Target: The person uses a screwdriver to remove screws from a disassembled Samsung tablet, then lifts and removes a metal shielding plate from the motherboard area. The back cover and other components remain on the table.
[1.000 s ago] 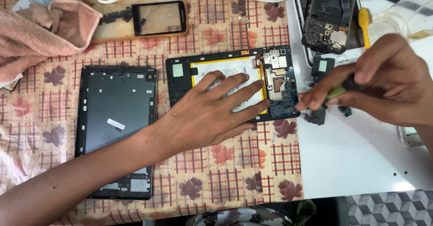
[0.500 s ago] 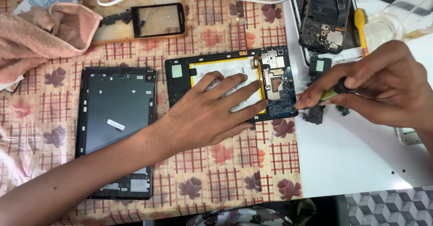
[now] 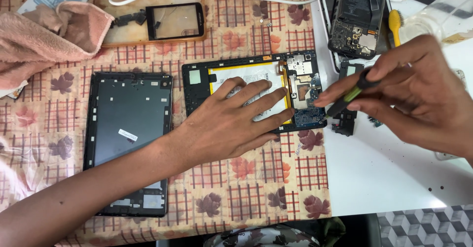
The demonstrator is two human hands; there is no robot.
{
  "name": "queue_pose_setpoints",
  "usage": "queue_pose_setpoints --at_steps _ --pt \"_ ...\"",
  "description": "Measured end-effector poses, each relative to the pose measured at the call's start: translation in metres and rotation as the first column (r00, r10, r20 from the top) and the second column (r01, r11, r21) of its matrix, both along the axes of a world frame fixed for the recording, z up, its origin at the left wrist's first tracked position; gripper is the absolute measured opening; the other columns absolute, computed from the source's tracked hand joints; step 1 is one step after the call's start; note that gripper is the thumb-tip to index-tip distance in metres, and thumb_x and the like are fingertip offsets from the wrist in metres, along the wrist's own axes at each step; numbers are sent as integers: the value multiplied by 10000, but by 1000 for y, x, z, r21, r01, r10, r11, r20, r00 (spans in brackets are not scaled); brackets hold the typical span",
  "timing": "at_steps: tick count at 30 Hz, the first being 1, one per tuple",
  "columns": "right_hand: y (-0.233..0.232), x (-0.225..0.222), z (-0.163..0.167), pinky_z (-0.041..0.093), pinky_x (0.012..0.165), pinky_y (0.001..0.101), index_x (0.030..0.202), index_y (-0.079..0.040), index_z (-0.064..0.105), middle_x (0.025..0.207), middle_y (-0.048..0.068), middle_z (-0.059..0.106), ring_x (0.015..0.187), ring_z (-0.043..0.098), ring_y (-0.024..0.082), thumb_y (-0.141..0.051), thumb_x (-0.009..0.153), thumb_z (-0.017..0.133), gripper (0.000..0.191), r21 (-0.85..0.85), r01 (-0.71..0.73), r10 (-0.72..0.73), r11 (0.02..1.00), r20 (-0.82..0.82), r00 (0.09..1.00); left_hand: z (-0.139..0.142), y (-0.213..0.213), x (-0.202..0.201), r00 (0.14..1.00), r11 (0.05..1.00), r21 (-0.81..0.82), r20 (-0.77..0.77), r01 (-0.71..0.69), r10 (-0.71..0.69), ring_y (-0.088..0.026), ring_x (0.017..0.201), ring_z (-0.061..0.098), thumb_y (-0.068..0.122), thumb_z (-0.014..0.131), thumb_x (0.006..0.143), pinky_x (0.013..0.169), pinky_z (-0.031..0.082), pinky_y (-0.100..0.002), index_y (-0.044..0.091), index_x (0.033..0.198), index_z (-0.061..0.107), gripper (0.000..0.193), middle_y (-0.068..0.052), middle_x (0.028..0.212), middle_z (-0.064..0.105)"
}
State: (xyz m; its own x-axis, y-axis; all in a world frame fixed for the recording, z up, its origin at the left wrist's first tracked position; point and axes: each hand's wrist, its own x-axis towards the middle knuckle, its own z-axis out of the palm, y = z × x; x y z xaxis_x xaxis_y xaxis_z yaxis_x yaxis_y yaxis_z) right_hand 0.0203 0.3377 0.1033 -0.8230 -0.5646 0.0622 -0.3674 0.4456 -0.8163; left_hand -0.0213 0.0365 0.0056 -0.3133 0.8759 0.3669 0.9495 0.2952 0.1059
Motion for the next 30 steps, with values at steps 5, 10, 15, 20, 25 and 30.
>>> queue_pose_setpoints --at_steps 5,10,15,20,25,30 --pt "-4 -4 -4 611 1014 406 1249 -84 255 1338 266 557 1306 605 368 160 903 453 468 30 -149 151 988 -106 983 4 6 3 1000 999 -31 -11 24 -24 -332 1323 502 460 613 980 1002 423 -529 445 1435 550 459 -114 1453 548" --pt "-16 13 -4 663 924 329 1282 -121 298 1251 188 597 1162 722 251 69 866 703 611 -80 152 -157 985 -68 985 8 5 2 999 996 -82 16 39 -38 -342 1343 471 472 628 937 1000 411 -552 427 1424 547 495 -86 1503 515" --pt "-9 12 -1 689 884 337 1288 -103 316 1167 182 650 1118 738 287 156 869 579 558 95 73 -62 993 -122 991 7 5 3 998 996 -80 48 39 -35 -345 1349 464 455 646 922 999 401 -556 433 1428 541 518 -72 1498 513" --pt "-1 9 -27 649 911 381 1290 -106 186 1244 290 532 1142 662 376 129 799 646 712 58 -57 70 997 -266 961 5 5 1 998 995 -92 46 40 -36 -353 1367 455 453 636 957 1034 385 -560 428 1448 524 504 -86 1522 497" --pt "5 16 -44 670 807 294 1267 -140 205 1190 200 591 1041 748 214 101 875 730 698 -111 128 -152 986 -241 959 5 7 1 998 994 -102 47 41 -36 -354 1368 455 457 615 935 1039 375 -574 433 1440 518 514 -87 1523 482" --pt "8 17 -38 683 819 341 1245 -109 217 1177 256 552 1100 733 303 154 852 602 610 -65 26 -41 998 -244 969 3 7 1 998 993 -110 59 41 -35 -359 1383 457 450 601 951 1054 376 -576 434 1439 514 496 -86 1526 476"
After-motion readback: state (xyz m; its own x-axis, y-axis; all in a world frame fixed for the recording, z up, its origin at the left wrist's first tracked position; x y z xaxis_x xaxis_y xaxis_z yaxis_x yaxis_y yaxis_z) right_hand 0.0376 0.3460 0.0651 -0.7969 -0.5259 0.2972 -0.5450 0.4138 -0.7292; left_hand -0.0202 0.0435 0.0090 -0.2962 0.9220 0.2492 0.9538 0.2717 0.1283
